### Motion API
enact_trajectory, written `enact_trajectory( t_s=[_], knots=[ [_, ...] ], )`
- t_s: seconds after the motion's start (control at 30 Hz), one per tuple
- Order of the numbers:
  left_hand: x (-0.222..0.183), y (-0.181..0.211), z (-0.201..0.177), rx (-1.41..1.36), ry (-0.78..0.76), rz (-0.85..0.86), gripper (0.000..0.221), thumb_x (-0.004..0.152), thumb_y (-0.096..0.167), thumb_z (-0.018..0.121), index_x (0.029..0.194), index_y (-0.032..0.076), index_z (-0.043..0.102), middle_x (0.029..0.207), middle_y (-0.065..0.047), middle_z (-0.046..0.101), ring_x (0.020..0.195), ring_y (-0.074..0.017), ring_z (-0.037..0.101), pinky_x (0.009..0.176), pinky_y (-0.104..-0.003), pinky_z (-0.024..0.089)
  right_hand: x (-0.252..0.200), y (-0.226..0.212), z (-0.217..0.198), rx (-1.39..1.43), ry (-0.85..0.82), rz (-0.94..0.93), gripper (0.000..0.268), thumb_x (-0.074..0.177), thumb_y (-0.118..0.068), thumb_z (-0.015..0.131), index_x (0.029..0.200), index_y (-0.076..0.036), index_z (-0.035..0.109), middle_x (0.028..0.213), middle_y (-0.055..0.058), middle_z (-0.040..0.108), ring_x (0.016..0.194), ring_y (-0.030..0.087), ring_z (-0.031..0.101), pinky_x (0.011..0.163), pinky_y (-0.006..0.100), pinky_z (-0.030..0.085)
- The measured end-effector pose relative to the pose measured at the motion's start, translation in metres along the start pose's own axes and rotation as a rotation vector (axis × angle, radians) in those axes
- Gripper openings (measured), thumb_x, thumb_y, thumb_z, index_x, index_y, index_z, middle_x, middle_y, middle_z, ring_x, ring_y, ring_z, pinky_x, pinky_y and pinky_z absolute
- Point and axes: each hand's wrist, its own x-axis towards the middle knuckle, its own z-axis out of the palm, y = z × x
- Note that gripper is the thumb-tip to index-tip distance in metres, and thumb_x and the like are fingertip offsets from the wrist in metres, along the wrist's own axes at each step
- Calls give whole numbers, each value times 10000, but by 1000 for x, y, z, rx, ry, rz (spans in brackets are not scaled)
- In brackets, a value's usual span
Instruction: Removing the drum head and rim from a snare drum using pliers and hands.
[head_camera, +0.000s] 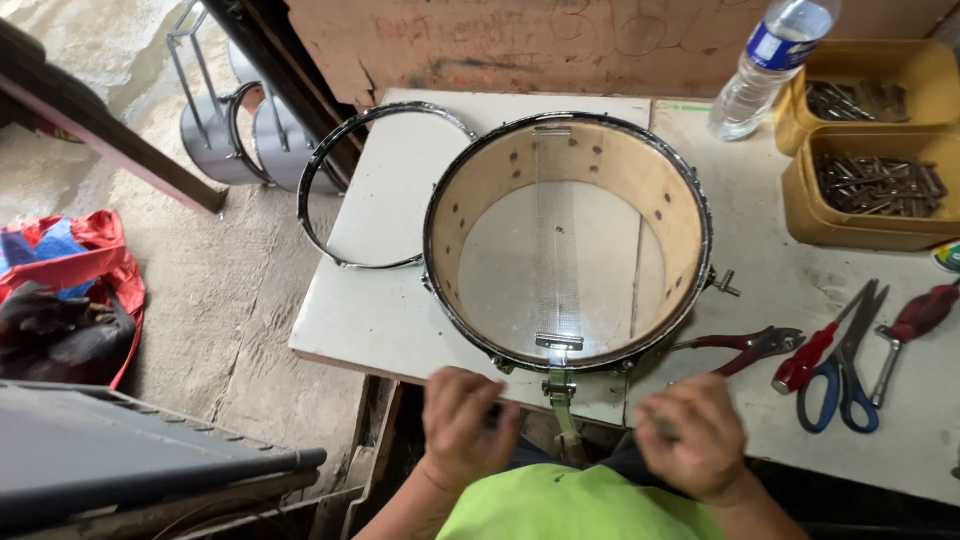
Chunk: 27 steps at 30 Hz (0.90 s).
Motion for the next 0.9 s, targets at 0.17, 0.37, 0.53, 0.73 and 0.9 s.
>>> enact_trajectory(
  t_s=[0.17,0.37,0.53,0.73,0.9],
  knots=[
    [-18,13,14,-147,-260,-364,262,879,232,762,1077,68,714,897,-68,658,722,-215,635,632,-346,532,10,-34,26,325,-284,337,271,876,-201,724,1095,-42,720,811,51,688,681,168,638,628,303,554],
    [-37,10,27,-631,-421,-857,361,848,65,764,1204,105,722,949,-23,592,559,-66,502,530,-242,474,5,-29,41,504,-450,743,345,865,-214,737,1196,-115,741,714,-54,667,623,96,600,639,263,529],
    [-46,4,31,-1220,-428,-1208,480,879,-53,747,1336,36,629,968,-64,572,730,-115,640,631,-260,599,-14,-20,56,827,-473,1007,429,850,-97,783,1273,-65,726,791,-2,641,716,101,624,704,238,552],
    [-51,-10,41,-1397,-471,-1149,399,894,-64,734,1244,60,586,983,-68,543,848,-173,655,694,-306,605,-17,-14,64,844,-422,913,318,848,-107,788,1164,-102,758,1048,26,830,902,131,762,865,283,617],
    [-38,-1,36,-913,-547,-1140,311,871,4,734,1152,32,605,866,-42,581,673,-125,619,581,-285,536,-6,-10,50,717,-489,814,357,894,-186,685,1228,-71,734,1096,24,817,972,146,752,906,286,579]
  ],
)
